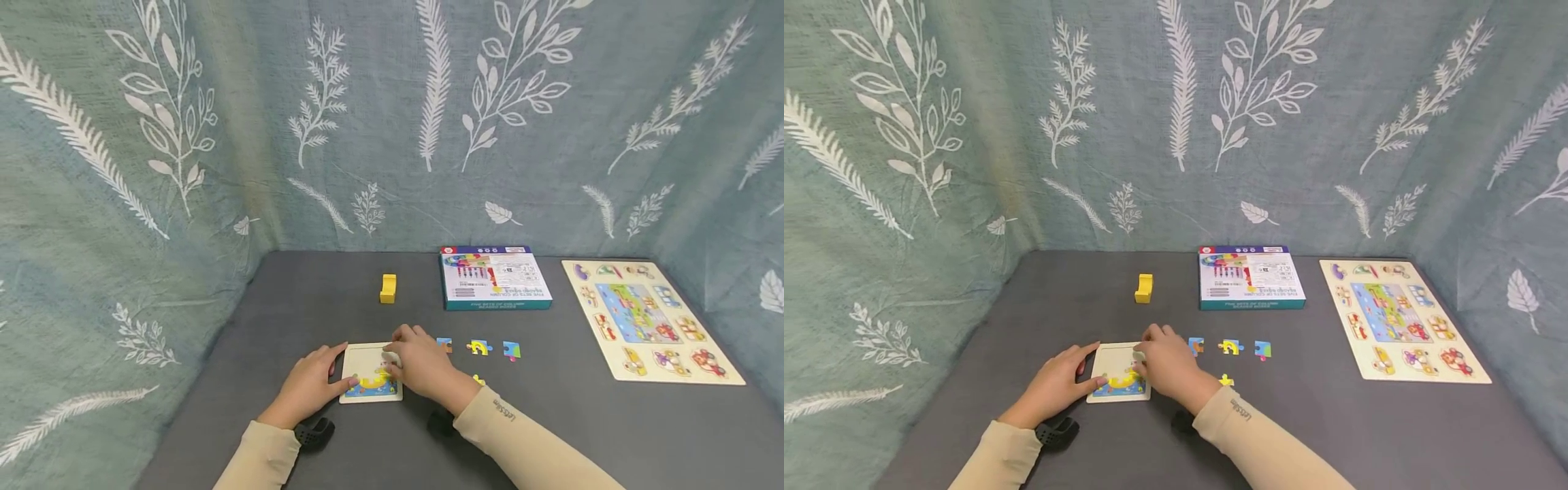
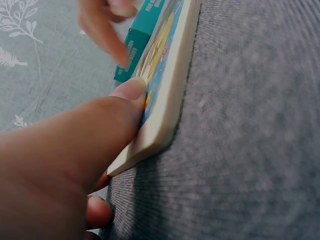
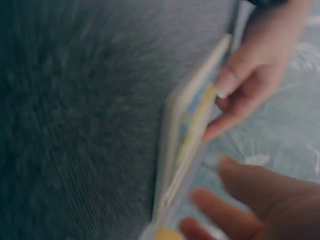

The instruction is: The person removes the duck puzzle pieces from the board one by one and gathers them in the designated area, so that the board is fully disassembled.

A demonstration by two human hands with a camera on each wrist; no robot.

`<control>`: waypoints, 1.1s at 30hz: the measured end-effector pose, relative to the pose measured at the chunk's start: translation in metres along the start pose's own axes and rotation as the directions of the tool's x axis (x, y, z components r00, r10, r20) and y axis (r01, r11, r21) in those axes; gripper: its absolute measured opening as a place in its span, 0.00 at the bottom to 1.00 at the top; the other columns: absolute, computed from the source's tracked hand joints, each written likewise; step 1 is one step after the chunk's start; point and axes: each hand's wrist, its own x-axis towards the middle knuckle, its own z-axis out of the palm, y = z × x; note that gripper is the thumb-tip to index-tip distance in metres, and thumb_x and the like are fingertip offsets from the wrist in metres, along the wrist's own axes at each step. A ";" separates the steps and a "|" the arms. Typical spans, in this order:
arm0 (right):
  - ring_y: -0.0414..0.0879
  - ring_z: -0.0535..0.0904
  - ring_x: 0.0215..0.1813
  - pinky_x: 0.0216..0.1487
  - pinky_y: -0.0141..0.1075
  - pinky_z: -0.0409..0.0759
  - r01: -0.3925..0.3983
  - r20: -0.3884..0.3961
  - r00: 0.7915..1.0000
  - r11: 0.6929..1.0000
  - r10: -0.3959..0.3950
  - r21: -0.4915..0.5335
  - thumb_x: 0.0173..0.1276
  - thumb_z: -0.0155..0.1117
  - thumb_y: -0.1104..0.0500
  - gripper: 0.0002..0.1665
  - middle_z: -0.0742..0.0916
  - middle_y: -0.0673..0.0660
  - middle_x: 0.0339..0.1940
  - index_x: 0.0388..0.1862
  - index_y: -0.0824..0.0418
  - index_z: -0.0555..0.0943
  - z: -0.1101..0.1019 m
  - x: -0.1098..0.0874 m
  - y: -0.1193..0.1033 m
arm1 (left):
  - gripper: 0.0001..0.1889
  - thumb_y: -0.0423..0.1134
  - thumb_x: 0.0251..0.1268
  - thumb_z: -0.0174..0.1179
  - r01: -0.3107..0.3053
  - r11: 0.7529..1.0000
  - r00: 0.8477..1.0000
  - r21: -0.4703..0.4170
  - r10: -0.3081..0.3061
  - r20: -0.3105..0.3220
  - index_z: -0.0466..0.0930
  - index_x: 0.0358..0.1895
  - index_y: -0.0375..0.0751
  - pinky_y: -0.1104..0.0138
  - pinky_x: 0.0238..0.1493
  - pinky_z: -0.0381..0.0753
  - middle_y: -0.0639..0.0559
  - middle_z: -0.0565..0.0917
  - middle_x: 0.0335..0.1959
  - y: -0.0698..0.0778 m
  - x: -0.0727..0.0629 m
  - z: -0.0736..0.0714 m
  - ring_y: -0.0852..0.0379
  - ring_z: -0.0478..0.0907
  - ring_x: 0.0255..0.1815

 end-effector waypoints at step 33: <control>0.40 0.76 0.36 0.43 0.35 0.78 -0.072 0.144 0.989 0.955 0.031 0.288 0.73 0.72 0.65 0.10 0.82 0.48 0.36 0.43 0.54 0.79 0.010 0.012 -0.004 | 0.40 0.54 0.64 0.75 0.017 1.000 1.000 -0.024 -0.017 0.015 0.74 0.73 0.35 0.58 0.38 0.61 0.54 0.68 0.29 0.000 -0.001 0.001 0.57 0.63 0.30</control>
